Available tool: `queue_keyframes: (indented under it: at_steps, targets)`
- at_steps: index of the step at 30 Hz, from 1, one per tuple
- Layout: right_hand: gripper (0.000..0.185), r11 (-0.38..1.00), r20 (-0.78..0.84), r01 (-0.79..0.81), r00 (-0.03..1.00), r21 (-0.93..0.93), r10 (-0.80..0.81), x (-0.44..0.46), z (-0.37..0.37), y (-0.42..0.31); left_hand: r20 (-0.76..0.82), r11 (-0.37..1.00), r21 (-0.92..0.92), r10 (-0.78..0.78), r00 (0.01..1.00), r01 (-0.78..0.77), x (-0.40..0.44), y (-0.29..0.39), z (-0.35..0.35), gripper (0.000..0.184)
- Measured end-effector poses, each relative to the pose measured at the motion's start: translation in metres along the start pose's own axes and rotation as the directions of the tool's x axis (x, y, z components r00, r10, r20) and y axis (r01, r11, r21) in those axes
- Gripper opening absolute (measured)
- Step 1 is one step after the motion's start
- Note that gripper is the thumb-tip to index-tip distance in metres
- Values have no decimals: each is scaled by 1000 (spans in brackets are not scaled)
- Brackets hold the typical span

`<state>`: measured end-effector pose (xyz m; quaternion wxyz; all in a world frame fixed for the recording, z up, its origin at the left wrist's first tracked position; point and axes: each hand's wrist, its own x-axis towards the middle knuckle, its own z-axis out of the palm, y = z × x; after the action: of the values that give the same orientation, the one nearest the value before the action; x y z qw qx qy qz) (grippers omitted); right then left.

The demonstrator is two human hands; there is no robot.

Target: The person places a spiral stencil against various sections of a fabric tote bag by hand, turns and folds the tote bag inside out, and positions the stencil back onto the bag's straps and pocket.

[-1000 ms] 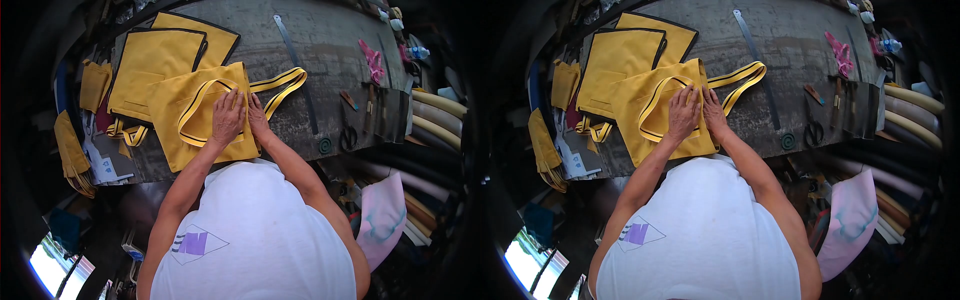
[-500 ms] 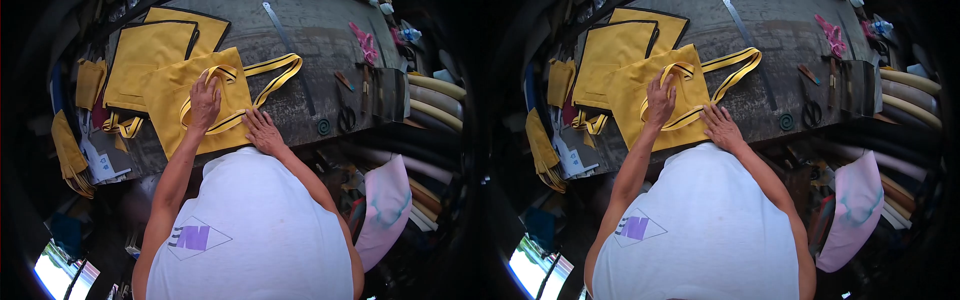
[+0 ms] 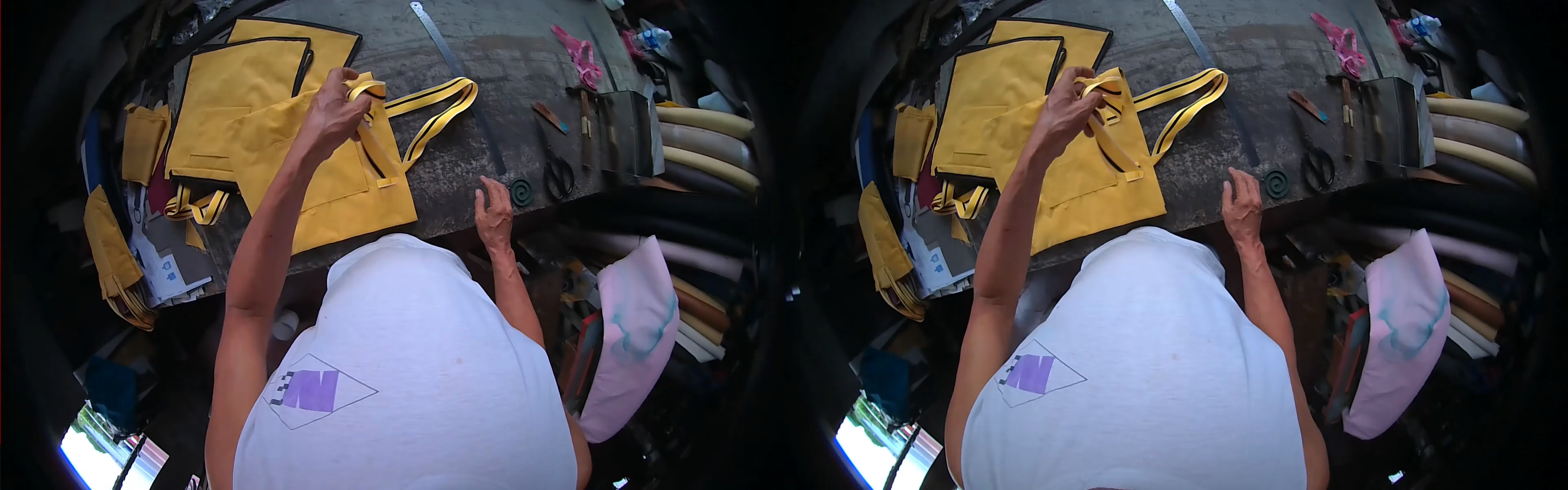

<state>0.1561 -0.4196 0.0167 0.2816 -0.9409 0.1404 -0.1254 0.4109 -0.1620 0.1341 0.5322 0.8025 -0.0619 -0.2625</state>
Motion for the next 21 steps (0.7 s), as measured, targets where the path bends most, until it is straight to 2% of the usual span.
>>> queue_keyframes:
  at_steps: [1,3,4,5,6,8,9,10,13,15,17,20,21]
  targets:
    - [26,999,-37,-42,998,-32,41,-4,-13,13,70,979,-177,116,991,-102,21,10,18,71]
    - [30,973,-57,-218,975,-77,214,-12,-37,45,138,822,-543,288,948,-170,42,40,57,85]
    - [34,950,-77,-307,950,-60,303,-16,-45,65,61,919,-192,361,930,-344,41,44,68,84]
    - [38,920,-95,-389,918,-34,385,-18,-49,87,7,871,201,456,890,-448,39,46,75,83]
    - [43,884,-104,-468,879,2,466,-20,-52,104,-49,706,396,655,754,-588,47,24,88,73]
    - [53,906,-104,-419,905,-54,412,-16,-52,130,-16,710,500,580,814,-496,33,-7,85,54]
    - [58,917,-98,-392,918,-75,385,-16,-49,138,-16,773,449,509,861,-449,24,-28,80,43]
    - [68,922,-65,-330,944,-201,324,-15,-48,139,-17,831,397,431,902,-389,14,-52,73,34]
    - [62,922,-21,-326,944,-208,329,-10,-46,141,-137,863,438,342,930,-252,-29,-126,51,25]
    - [46,946,-25,-280,960,-160,280,-7,-47,133,-201,830,524,338,919,-191,-61,-163,39,25]
    - [38,963,-73,-247,968,-108,241,-4,-46,133,-243,784,601,360,901,-151,-89,-185,33,25]
    - [36,879,119,-425,905,217,408,4,-56,149,-289,799,590,342,894,-115,-114,-211,37,25]
    - [33,845,191,-456,889,280,416,6,-64,158,-298,793,598,356,886,-117,-118,-212,38,25]
